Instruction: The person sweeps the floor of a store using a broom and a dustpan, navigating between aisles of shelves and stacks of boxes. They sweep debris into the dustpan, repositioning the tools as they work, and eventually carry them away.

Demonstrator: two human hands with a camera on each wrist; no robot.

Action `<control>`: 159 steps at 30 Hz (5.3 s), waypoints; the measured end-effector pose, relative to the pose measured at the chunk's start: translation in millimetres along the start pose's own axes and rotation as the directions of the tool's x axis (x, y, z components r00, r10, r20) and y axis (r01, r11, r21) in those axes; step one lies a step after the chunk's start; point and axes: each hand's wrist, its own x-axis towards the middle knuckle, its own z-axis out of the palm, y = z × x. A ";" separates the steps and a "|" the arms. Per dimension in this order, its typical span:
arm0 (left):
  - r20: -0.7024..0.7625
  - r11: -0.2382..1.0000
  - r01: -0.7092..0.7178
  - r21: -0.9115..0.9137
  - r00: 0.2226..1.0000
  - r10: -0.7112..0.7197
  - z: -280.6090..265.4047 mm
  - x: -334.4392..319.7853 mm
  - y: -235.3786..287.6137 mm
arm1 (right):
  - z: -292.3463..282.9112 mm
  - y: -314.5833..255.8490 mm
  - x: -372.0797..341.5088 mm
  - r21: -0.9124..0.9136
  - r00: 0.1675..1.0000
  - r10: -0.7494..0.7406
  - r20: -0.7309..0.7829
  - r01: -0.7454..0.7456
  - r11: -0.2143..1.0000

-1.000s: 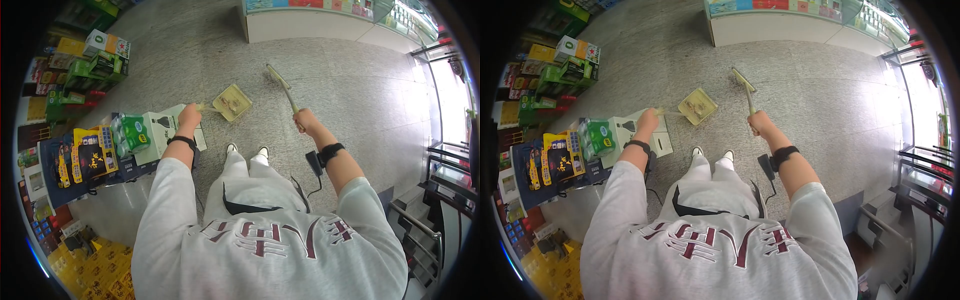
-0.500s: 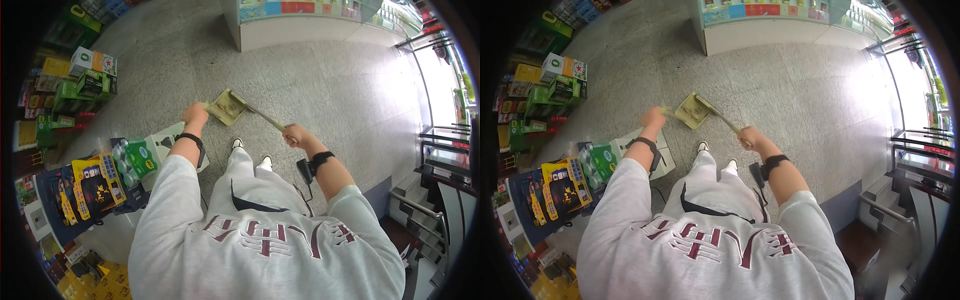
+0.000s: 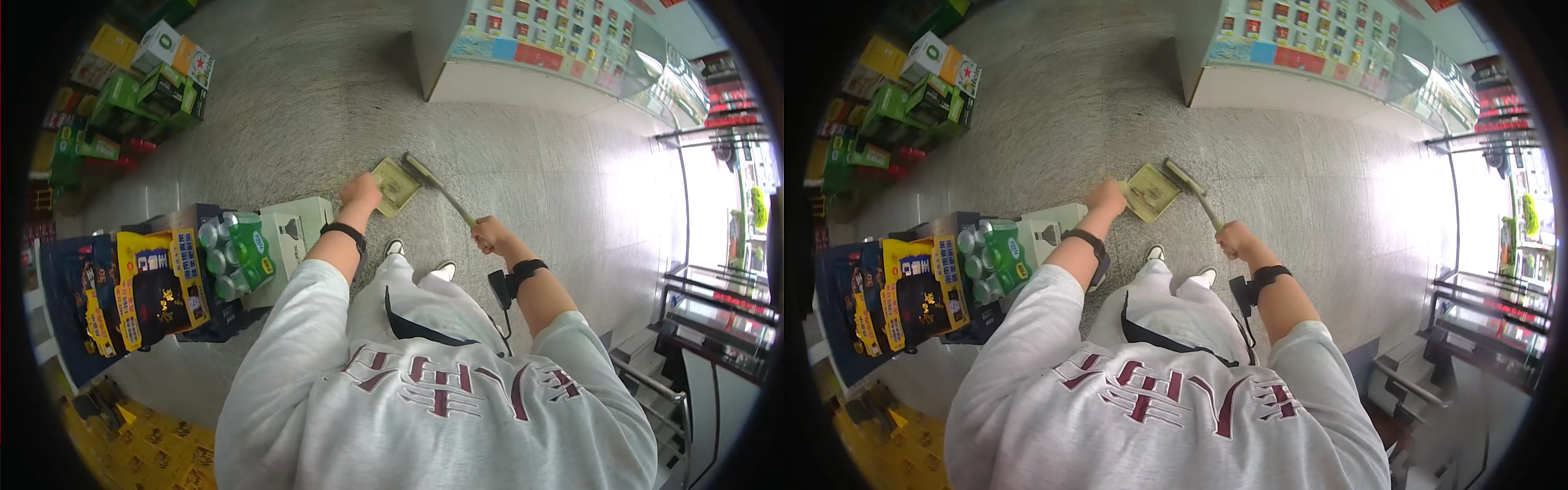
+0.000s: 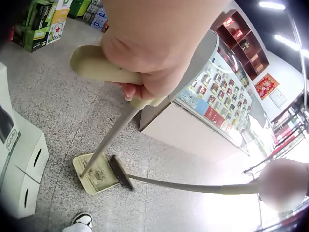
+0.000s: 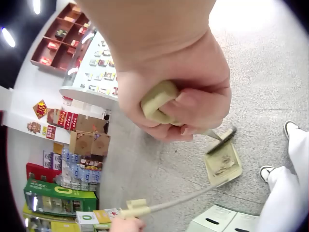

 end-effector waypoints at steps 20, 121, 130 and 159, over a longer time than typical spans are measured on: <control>-0.042 0.824 0.371 -0.428 0.903 -0.428 -10.4 -29.5 -115.4 | 50.6 -236.4 56.1 -0.287 0.967 -0.225 0.120 0.251 0.924; 0.079 0.144 0.661 -0.736 0.295 -0.952 -244.2 231.8 -370.6 | 536.9 -822.9 261.3 -0.705 0.517 0.492 0.701 0.395 0.589; 0.305 -0.223 0.662 -0.716 0.009 -0.952 -243.7 257.4 -351.9 | 636.0 -795.2 353.9 -0.602 0.520 0.410 0.749 0.793 0.094; 0.407 -0.340 0.735 -0.587 -0.095 -0.908 -272.2 277.3 -373.7 | 588.3 -843.2 424.0 -0.425 0.381 0.569 0.729 0.903 -0.059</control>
